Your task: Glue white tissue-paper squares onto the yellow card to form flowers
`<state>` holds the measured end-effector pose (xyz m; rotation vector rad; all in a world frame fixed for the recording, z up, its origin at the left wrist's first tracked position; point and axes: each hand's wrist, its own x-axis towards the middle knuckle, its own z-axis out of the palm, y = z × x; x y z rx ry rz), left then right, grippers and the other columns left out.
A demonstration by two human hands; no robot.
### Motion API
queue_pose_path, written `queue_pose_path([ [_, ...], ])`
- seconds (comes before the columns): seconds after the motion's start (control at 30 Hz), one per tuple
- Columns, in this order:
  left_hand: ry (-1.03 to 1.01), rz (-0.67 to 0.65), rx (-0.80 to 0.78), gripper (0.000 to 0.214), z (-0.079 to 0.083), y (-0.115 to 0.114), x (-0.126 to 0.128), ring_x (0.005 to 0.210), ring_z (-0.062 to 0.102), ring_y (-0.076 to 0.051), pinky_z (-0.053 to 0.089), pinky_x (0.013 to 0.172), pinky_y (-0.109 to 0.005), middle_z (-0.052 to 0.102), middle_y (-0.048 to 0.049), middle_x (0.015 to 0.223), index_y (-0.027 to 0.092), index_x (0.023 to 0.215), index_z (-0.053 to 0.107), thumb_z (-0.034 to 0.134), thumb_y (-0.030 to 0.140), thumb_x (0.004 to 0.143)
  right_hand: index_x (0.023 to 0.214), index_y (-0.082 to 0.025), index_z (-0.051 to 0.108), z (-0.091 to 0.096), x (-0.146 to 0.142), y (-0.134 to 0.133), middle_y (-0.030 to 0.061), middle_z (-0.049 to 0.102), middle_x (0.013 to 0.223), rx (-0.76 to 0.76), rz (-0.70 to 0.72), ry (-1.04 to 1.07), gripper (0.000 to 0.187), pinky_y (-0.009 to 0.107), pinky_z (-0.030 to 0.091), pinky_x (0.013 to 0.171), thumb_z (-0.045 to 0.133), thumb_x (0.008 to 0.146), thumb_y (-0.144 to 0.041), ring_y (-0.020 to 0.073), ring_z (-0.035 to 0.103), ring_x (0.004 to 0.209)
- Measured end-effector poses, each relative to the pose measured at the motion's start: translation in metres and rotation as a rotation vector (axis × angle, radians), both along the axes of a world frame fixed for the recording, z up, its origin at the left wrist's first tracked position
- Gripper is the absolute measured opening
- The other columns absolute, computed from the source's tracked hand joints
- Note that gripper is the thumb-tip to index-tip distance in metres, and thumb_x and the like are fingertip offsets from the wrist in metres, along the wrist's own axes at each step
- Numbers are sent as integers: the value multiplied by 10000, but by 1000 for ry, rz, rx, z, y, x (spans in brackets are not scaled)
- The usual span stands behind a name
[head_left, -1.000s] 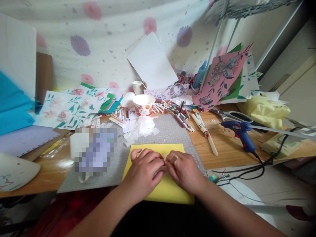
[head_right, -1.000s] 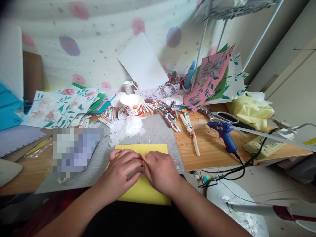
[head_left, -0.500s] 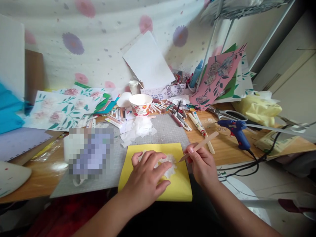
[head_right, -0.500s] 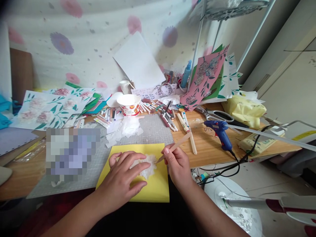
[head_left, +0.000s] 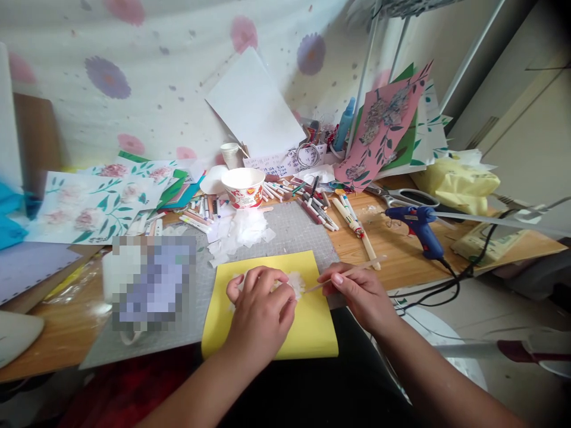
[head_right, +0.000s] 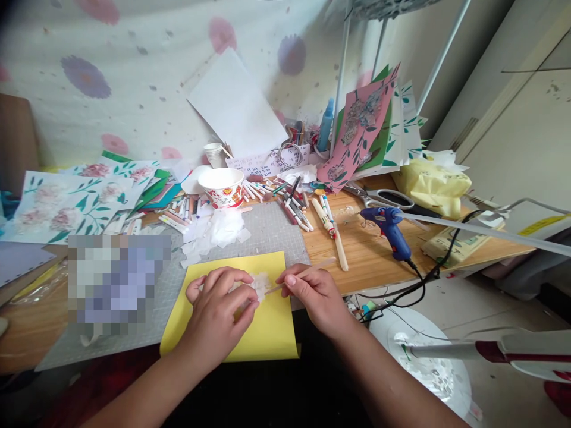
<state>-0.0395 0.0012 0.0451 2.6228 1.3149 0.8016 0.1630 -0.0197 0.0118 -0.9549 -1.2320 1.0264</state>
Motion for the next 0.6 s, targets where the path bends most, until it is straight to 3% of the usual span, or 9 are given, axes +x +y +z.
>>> queue_pose_path([
  [0.2, -2, 27, -9, 176, 0, 1, -5, 982, 559, -258, 254, 884, -495, 697, -34, 982, 240, 689, 648, 581, 129, 809, 713, -205, 659, 13, -6, 0, -4, 610, 664, 0, -15, -53, 301, 267, 478, 516, 654, 876, -458, 138, 596, 548],
  [0.37, 2, 0, -24, 165, 0, 4, -12, 941, 568, -242, 255, 874, -476, 696, -19, 932, 236, 695, 632, 566, 134, 807, 694, -207, 663, 12, -10, 2, 16, 649, 664, 104, -20, -185, 281, 273, 480, 537, 626, 905, -389, 145, 599, 577],
  [0.6, -33, -7, -33, 146, -1, 1, -18, 893, 584, -218, 265, 857, -456, 681, -16, 900, 220, 717, 606, 540, 128, 810, 700, -203, 667, 15, -12, 1, 21, 653, 680, 113, -6, -150, 239, 274, 479, 553, 636, 893, -343, 153, 594, 594],
])
